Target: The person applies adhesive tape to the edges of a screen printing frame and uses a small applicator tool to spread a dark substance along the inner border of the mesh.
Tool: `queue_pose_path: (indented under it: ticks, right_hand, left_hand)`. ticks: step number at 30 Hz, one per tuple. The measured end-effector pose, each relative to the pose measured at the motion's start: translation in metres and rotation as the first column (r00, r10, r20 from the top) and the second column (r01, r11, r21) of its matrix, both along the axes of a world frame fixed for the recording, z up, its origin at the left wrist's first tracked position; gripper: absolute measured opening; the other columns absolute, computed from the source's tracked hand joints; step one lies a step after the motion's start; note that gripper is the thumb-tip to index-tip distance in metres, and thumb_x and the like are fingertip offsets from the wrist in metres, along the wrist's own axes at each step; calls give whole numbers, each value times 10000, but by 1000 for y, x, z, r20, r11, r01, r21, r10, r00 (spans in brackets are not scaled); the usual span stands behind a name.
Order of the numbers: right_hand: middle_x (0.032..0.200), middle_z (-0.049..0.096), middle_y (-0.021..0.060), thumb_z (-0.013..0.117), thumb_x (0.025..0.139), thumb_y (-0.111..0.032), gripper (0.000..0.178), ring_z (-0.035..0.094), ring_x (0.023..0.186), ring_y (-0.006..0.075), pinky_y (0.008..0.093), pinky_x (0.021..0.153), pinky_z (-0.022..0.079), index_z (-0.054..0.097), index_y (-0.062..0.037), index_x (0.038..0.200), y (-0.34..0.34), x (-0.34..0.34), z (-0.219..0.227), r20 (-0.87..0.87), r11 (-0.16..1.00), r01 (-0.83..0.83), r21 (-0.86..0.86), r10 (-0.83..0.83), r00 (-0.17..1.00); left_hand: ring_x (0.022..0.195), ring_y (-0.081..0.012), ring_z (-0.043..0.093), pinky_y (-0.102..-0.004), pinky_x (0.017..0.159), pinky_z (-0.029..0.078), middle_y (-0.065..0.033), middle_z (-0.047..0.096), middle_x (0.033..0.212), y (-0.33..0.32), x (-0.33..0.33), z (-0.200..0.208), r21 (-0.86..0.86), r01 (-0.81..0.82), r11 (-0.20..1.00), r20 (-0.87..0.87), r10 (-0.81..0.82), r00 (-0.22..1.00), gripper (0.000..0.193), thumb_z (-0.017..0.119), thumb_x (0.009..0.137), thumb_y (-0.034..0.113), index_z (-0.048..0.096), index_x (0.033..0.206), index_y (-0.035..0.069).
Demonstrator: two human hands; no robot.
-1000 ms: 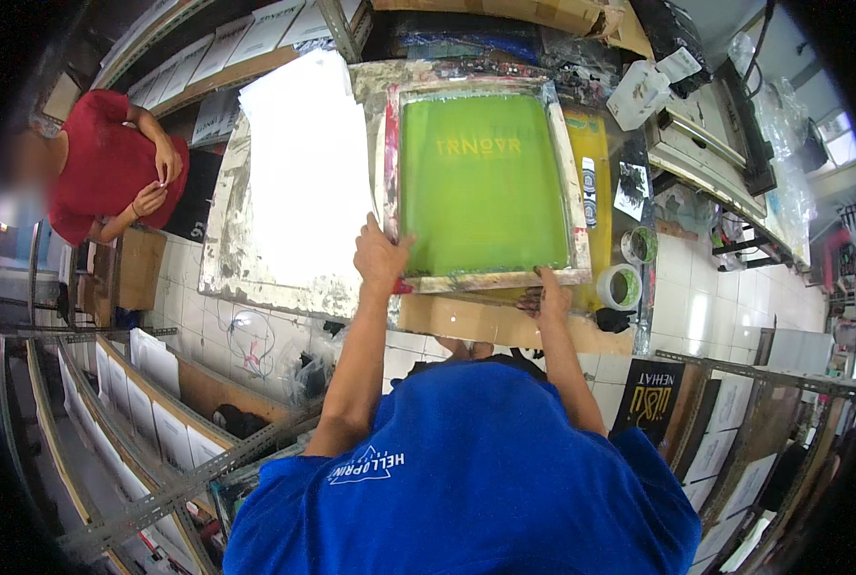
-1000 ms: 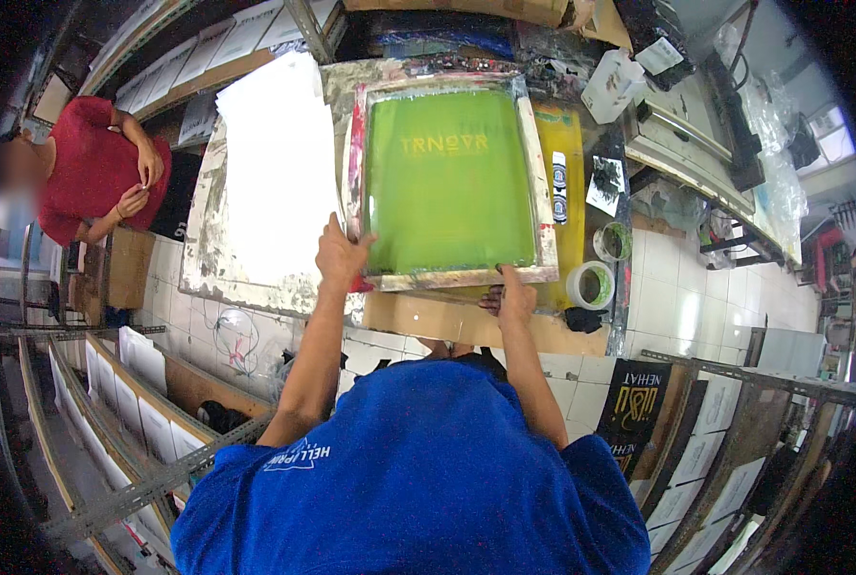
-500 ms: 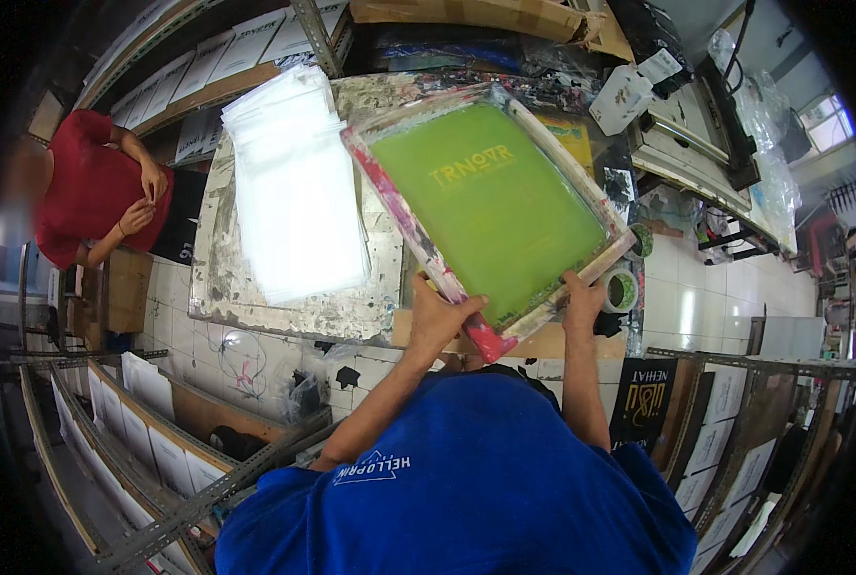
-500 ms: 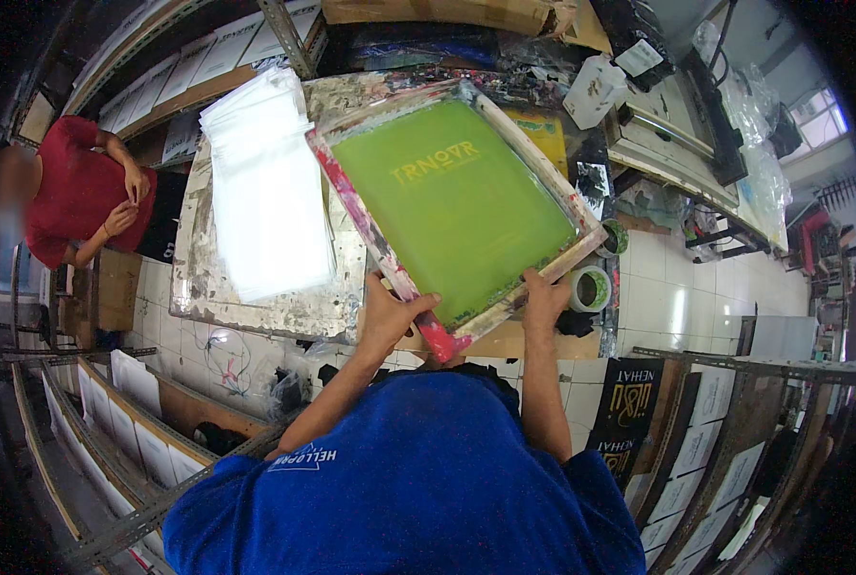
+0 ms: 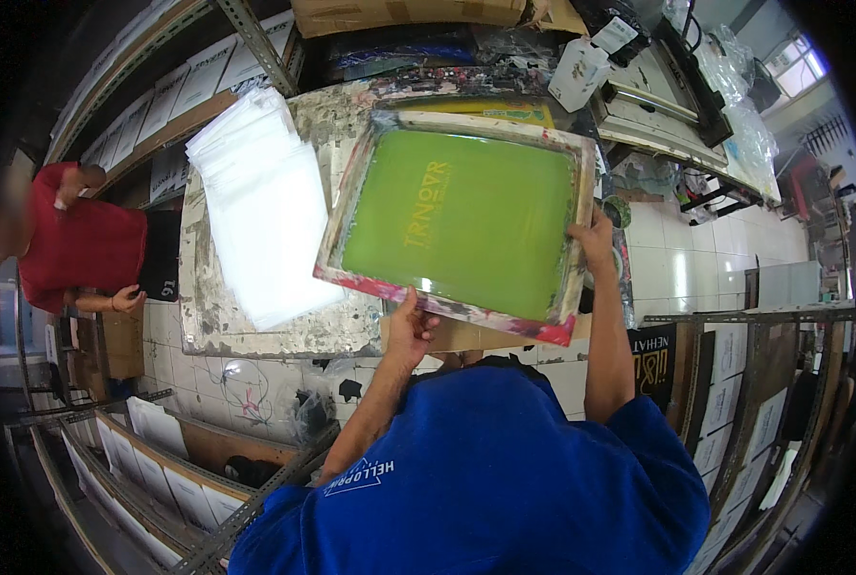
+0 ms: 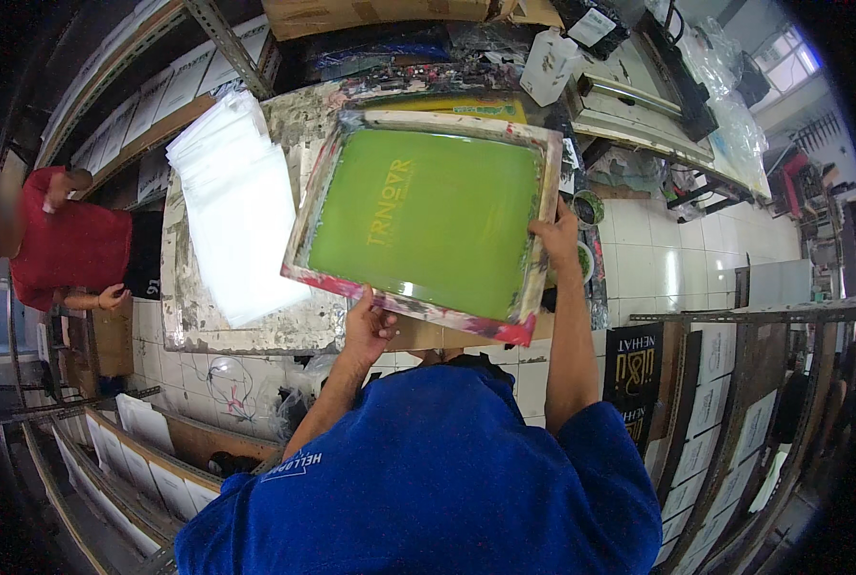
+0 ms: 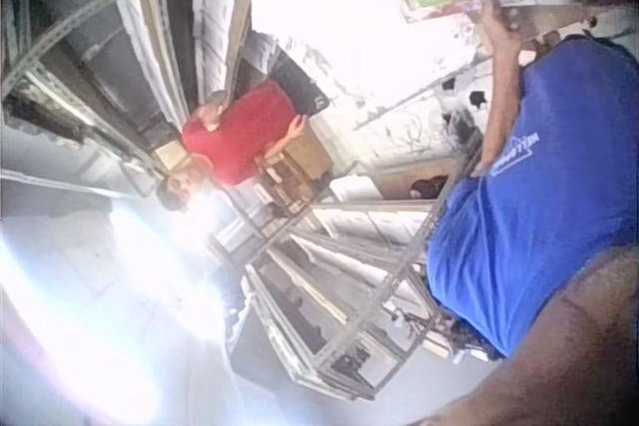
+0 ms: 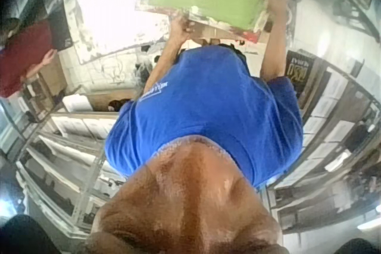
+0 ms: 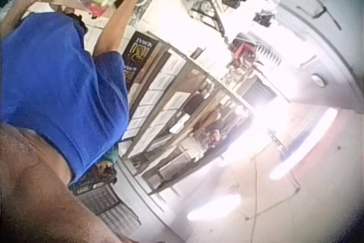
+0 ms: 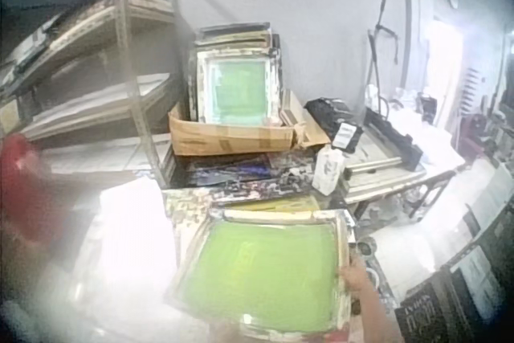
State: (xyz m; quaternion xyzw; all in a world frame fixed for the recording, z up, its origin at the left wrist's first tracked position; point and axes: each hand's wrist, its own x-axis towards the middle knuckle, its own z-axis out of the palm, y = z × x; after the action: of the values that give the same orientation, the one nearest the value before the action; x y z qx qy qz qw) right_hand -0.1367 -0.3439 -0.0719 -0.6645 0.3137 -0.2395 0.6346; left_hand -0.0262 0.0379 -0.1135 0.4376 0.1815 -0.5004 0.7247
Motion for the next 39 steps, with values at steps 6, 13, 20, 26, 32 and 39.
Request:
queue_pose_path:
  ticks: [6,13,20,26,32,39]
  right_hand:
    - [1095,694,143,681,710,3,598,660,907,209,325,837,511,566,81,1291,-61,29,-21,-212,995,-97,-32,88,973]
    - [1131,666,306,698,715,-187,661,650,1051,420,414,910,515,541,127,1275,-65,58,-72,-484,792,-163,-588,-183,856]
    - [1202,638,261,712,728,-262,620,604,1142,422,473,953,494,585,-3,1276,-35,73,-47,-629,788,-204,-580,-274,727]
    - [1033,675,229,716,729,-260,429,651,998,447,519,843,529,635,-66,1102,-40,72,-68,-511,721,-119,-683,-355,783]
    - [1086,660,222,698,740,-238,457,626,1058,432,497,893,515,632,-56,1154,-42,82,-77,-497,712,-133,-690,-332,802]
    - [1066,657,252,678,738,-209,425,619,1051,448,493,897,502,636,-18,1116,-30,112,-62,-537,740,-185,-647,-271,799]
  left_hand:
    - [993,-219,653,-249,561,466,-89,608,1248,-11,-16,18,-100,167,981,-25,-171,985,623,565,942,603,520,1328,117]
    - [1049,-215,635,-299,709,495,-105,573,1332,-14,3,-7,-58,207,977,51,-205,977,613,532,965,568,507,1354,94]
    - [1006,-201,635,-327,703,502,-107,619,1272,-8,13,-12,30,254,967,127,-255,958,600,531,962,575,528,1319,93]
    - [889,-178,648,-314,670,499,-104,700,1093,-14,19,-16,40,185,982,65,-187,980,646,451,974,643,567,1267,79]
    - [822,-175,654,-307,624,490,-121,705,1051,-13,27,-23,113,142,983,67,-150,986,672,365,1002,651,581,1244,62]
    - [777,-171,655,-303,595,486,-143,700,1052,-7,37,-21,163,63,985,97,-80,992,665,359,1011,637,572,1249,55]
